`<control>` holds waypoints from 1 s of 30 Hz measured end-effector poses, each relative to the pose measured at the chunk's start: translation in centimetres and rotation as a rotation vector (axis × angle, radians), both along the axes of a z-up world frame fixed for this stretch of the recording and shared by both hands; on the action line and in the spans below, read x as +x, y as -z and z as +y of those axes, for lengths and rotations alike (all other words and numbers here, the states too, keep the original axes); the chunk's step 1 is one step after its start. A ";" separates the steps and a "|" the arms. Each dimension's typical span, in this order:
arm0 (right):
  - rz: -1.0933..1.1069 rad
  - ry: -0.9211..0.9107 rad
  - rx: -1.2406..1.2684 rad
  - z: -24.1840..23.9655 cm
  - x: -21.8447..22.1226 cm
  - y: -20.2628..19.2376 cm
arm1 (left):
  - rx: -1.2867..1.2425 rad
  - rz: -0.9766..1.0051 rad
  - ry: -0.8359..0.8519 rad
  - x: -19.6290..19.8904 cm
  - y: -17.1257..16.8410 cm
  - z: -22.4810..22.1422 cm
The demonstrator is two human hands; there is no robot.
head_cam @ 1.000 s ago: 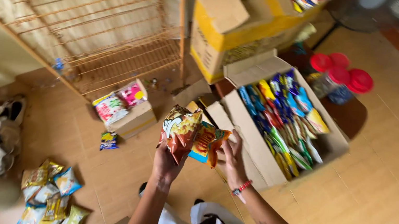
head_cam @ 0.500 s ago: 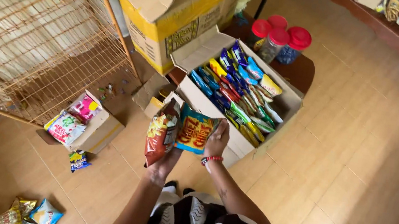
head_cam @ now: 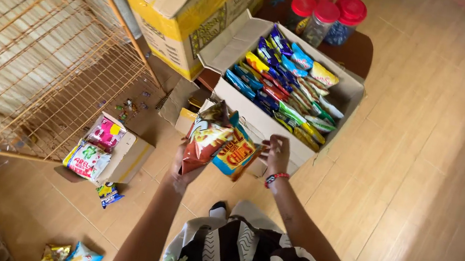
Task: The person picks up various snack packets from a pile on the floor and places them into a cardboard box. The person handles multiple types of snacks, including chips and crackers, arranging them inside the box by hand.
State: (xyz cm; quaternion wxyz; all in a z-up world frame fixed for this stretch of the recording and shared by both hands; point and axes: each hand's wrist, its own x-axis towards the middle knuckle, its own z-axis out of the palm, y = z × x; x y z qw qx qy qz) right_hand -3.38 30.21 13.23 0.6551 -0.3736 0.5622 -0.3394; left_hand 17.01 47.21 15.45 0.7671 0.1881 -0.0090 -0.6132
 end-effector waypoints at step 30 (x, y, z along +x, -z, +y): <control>0.840 -0.411 -0.309 -28.4 -21.7 -3.7 | 0.526 -0.276 0.364 -10.5 4.8 -31.0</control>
